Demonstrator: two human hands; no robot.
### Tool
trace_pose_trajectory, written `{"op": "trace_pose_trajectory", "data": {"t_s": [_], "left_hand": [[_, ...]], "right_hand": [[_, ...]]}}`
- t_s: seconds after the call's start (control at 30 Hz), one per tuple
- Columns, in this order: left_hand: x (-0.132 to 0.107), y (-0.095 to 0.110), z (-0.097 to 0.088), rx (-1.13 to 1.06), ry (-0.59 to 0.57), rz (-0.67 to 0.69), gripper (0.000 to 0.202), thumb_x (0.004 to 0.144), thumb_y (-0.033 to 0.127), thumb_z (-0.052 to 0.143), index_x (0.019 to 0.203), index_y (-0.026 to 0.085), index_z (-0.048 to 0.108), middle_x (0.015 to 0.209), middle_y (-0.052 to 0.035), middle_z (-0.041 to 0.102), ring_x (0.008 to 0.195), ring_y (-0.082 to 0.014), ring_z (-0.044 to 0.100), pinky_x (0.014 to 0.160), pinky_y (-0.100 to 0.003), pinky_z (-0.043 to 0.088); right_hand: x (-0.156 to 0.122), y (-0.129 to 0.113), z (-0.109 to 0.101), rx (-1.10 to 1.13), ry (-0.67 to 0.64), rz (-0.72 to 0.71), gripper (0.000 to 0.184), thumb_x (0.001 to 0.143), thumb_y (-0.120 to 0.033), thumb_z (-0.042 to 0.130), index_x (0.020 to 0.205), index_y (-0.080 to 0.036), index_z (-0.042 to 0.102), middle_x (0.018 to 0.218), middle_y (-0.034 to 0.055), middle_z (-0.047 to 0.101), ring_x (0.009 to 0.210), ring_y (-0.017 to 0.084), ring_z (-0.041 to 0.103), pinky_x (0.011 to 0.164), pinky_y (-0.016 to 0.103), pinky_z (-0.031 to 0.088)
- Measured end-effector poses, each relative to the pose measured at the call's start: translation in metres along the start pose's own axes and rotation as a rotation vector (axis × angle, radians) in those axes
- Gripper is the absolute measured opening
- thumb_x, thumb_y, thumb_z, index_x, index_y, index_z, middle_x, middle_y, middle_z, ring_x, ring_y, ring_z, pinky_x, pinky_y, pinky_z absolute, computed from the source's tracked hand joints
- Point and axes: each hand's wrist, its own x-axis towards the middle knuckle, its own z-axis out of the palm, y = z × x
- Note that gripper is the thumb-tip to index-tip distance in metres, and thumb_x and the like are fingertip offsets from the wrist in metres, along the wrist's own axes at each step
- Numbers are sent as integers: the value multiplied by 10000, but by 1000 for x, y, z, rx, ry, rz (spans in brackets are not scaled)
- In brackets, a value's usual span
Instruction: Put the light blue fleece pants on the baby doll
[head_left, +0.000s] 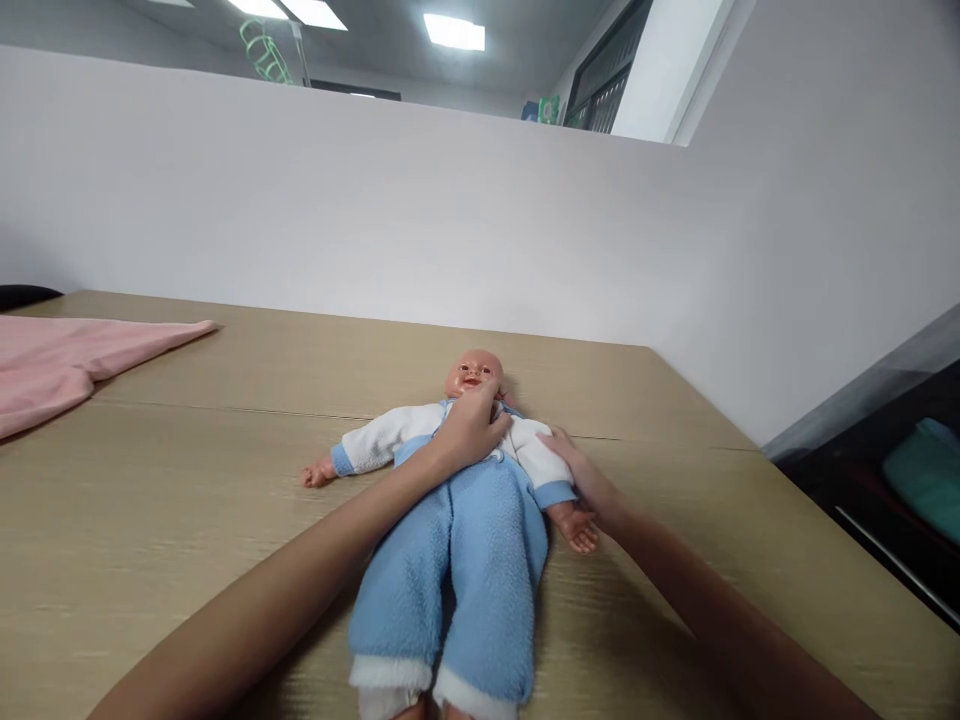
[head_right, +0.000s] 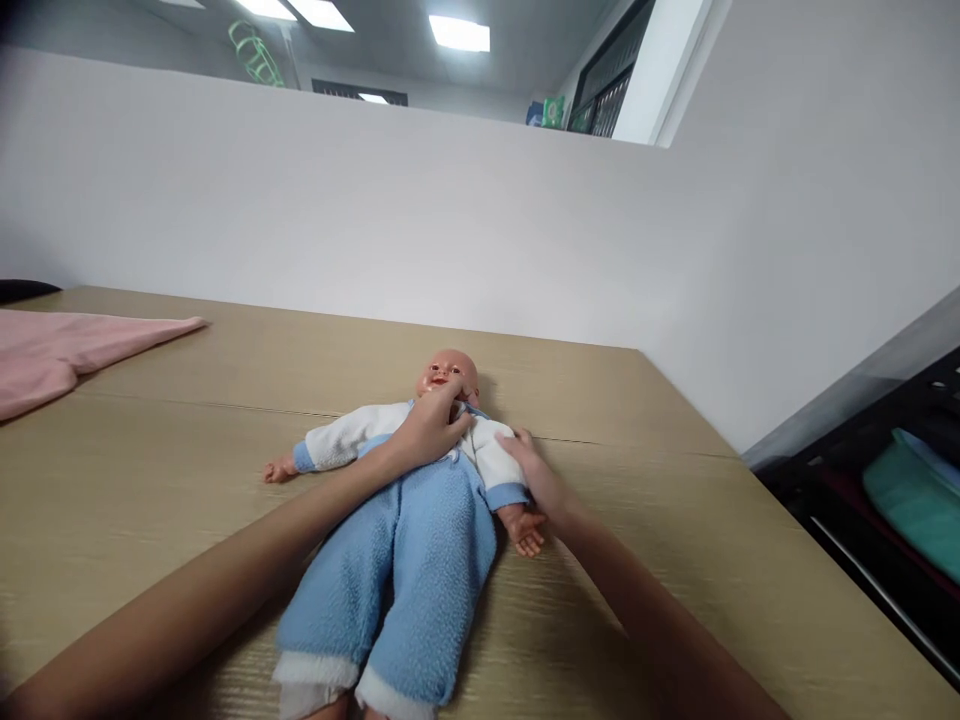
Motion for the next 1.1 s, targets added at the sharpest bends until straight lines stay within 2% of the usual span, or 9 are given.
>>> {"op": "trace_pose_trajectory", "data": {"t_s": [0.1, 0.17, 0.37, 0.5, 0.7, 0.87, 0.93, 1.0, 1.1], "left_hand": [[0, 0, 1, 24, -16, -1, 187, 888, 127, 592, 1057, 205, 613, 869, -18, 674, 707, -188, 585, 654, -310, 393], [-1, 0, 3, 47, -20, 0, 155, 915, 161, 593, 1061, 211, 611, 839, -10, 666, 702, -191, 595, 656, -314, 391], [-2, 3, 4, 130, -31, 3, 93, 1000, 281, 560, 1065, 221, 588, 917, -51, 724, 827, -237, 672, 734, -346, 442], [-2, 4, 0, 186, -38, 29, 106, 1001, 238, 535, 1093, 217, 583, 1009, -91, 751, 950, -276, 694, 831, -386, 482], [3, 6, -11, 301, -49, 140, 127, 998, 262, 598, 1120, 227, 598, 1011, -105, 727, 1126, -333, 642, 1061, -488, 435], [2, 6, -12, 467, -35, 214, 145, 1006, 270, 614, 1141, 221, 629, 1148, -149, 701, 1200, -360, 595, 1127, -546, 368], [1, 9, -13, 475, -23, 239, 137, 1007, 257, 612, 1138, 227, 638, 1213, -151, 681, 1258, -369, 559, 1146, -557, 346], [1, 15, -16, 442, -30, 279, 137, 1017, 253, 602, 1146, 236, 644, 1243, -133, 665, 1261, -357, 546, 1154, -546, 345], [-1, 25, -20, 339, -77, 328, 131, 1041, 304, 597, 1145, 244, 650, 1244, -103, 661, 1193, -326, 562, 1130, -510, 377]], "right_hand": [[-33, 2, -18, -5, -41, 172, 652, 864, -462, 859, 1432, -289, 590, 1105, 53, 786, 819, 236, 761, 674, 334, 646], [-50, 3, -27, -53, -55, 190, 816, 822, -458, 894, 1526, -329, 503, 1171, 60, 776, 668, 193, 711, 581, 331, 626], [-56, -5, -56, -379, 42, -19, 522, 847, -459, 838, 1320, -276, 713, 1142, 59, 785, 671, 177, 659, 602, 311, 560], [-48, -6, -91, -434, 36, -103, 453, 855, -421, 823, 1263, -262, 707, 1232, 64, 767, 1021, 265, 728, 882, 369, 587], [-44, -1, -119, -683, 20, -153, 413, 896, -447, 773, 1263, -270, 704, 1187, 71, 772, 1034, 309, 721, 942, 453, 559], [-51, -5, -91, -955, 269, -521, 317, 914, -345, 733, 1222, -267, 739, 1337, 127, 715, 1290, 400, 603, 1154, 645, 399], [-60, -6, -68, -924, 243, -629, 302, 948, -280, 690, 1249, -286, 721, 1364, 124, 692, 1311, 380, 592, 1164, 632, 407], [-70, -4, -41, -773, 79, -594, 303, 980, -260, 663, 1279, -301, 691, 1316, 110, 703, 1243, 337, 639, 1102, 555, 498], [-76, 4, -10, -468, -123, -292, 330, 1030, -363, 641, 1352, -295, 618, 1161, 84, 718, 1023, 275, 692, 894, 432, 587]]}}
